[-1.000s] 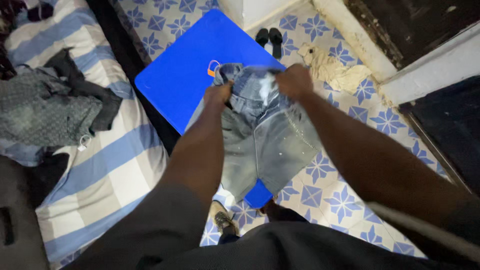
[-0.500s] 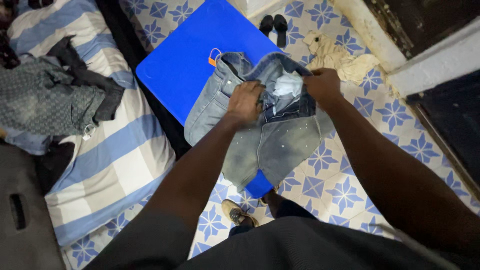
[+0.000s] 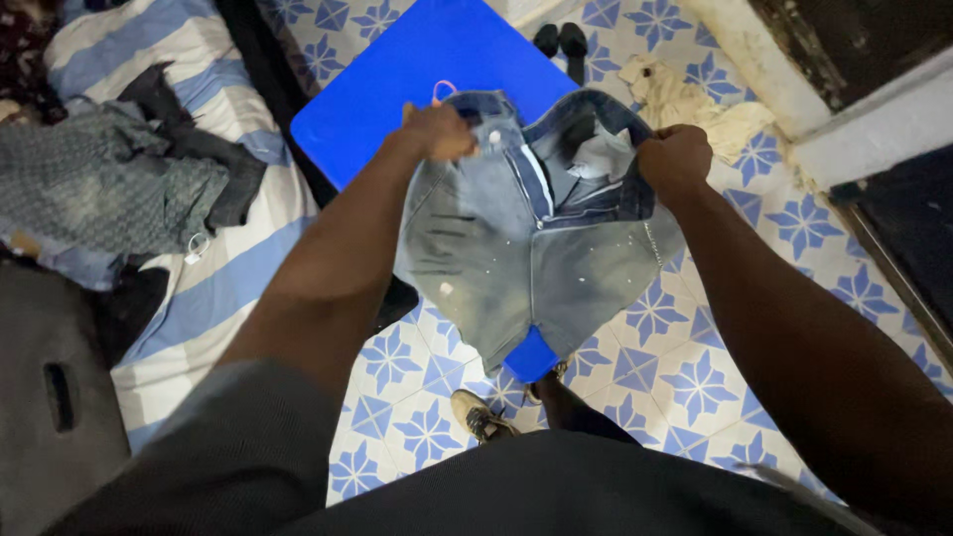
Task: The person takes a pair of jeans, folds them repeatedly on a blue surface, and places them into a suitcase.
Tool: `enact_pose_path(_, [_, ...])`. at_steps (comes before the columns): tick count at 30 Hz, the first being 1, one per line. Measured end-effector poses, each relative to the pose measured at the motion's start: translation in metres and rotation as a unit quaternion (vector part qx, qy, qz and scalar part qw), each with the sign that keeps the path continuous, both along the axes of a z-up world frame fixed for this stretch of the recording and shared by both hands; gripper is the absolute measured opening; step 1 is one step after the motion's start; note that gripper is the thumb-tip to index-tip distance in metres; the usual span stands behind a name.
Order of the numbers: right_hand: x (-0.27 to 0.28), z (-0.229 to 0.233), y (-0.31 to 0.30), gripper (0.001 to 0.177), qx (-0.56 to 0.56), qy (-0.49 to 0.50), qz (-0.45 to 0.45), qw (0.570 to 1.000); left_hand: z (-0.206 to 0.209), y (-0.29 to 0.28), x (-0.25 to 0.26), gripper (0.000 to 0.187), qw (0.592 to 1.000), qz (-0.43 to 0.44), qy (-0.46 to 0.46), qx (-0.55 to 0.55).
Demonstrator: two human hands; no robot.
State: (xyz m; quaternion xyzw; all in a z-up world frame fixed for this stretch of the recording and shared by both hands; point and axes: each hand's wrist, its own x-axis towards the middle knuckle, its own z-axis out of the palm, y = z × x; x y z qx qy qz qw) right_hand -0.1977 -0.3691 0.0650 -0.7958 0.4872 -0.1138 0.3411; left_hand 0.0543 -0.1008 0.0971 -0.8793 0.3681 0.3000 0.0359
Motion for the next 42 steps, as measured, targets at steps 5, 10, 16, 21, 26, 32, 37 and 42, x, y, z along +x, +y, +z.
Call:
enact_pose_path(5, [0.013,0.025,0.049,0.037,-0.175,-0.073,0.104,0.976,0.007,0.005,-0.035,0.024,0.944,0.069,-0.215,-0.239])
enact_pose_path(10, [0.002,0.046,0.116,0.033,-0.299,-0.175,0.321,0.881,-0.031,0.003,-0.119,0.014,0.789,0.238,-0.261,-0.503])
enact_pose_path(16, [-0.006,-0.018,0.130,0.017,-0.239,-0.091,0.482,0.838,-0.078,0.010,-0.216,0.024,0.825,0.309,-0.040,-0.472])
enact_pose_path(21, [-0.015,-0.075,0.112,0.011,-0.170,-0.012,0.489,0.855,-0.097,0.029,-0.252,0.038,0.898,0.258,-0.037,-0.355])
enact_pose_path(26, [-0.011,-0.067,0.123,0.017,-0.132,0.061,0.466,0.873,-0.100,0.036,-0.269,0.035,0.909,0.274,-0.027,-0.313])
enact_pose_path(32, [0.007,-0.048,0.133,0.015,-0.224,0.158,0.513,0.813,-0.120,0.023,-0.264,0.022,0.890,0.320,-0.055,-0.320])
enact_pose_path(37, [0.015,-0.062,0.133,0.015,-0.158,0.217,0.475,0.838,-0.138,0.017,-0.268,0.027,0.861,0.365,-0.082,-0.345])
enact_pose_path(42, [0.003,-0.080,0.123,0.021,-0.135,0.172,0.458,0.861,-0.120,0.005,-0.269,0.043,0.836,0.343,-0.127,-0.409])
